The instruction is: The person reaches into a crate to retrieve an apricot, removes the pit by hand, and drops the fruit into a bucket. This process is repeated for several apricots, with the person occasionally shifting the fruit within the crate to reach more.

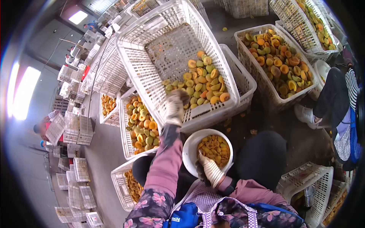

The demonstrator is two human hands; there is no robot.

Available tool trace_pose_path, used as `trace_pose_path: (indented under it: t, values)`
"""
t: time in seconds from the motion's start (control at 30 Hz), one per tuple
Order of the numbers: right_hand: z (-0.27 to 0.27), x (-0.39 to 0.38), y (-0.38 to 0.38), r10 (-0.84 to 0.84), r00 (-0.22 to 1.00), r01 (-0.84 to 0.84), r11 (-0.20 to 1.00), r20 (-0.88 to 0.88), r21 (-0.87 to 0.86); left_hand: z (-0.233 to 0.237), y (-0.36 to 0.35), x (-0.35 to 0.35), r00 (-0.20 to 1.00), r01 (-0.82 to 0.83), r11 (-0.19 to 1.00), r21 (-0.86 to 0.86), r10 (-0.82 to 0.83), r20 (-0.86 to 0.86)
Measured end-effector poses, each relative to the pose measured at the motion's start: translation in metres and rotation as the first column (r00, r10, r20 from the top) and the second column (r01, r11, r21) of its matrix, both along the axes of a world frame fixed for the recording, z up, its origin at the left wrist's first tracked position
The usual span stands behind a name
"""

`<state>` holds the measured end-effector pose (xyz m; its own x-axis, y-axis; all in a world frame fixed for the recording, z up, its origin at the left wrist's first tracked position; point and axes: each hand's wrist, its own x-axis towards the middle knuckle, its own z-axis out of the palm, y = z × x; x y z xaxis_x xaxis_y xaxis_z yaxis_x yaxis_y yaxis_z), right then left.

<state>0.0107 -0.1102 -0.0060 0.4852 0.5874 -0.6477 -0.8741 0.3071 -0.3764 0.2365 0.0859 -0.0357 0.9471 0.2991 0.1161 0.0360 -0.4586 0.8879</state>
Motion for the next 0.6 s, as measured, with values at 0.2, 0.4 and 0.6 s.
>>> trace_pose_path:
  t: [0.2, 0.4, 0.6]
  values:
    - [0.005, 0.012, 0.0, 0.016, 0.998, -0.011, 0.995, 0.056, -0.096, -0.08, 0.008, 0.06, 0.797, 0.273, 0.696, 0.664, 0.223, -0.561]
    - [0.004, 0.008, 0.001, 0.006, 0.997, -0.001, 0.998, 0.083, -0.059, -0.048, 0.034, 0.028, 0.662, 0.457, 0.8, 0.388, -0.015, -0.749]
    - [-0.024, 0.003, 0.009, -0.135, 0.94, 0.172, 0.981, 0.313, -0.095, -0.093, 0.042, 0.002, 0.81, 0.421, 0.906, -0.05, -0.4, -0.429]
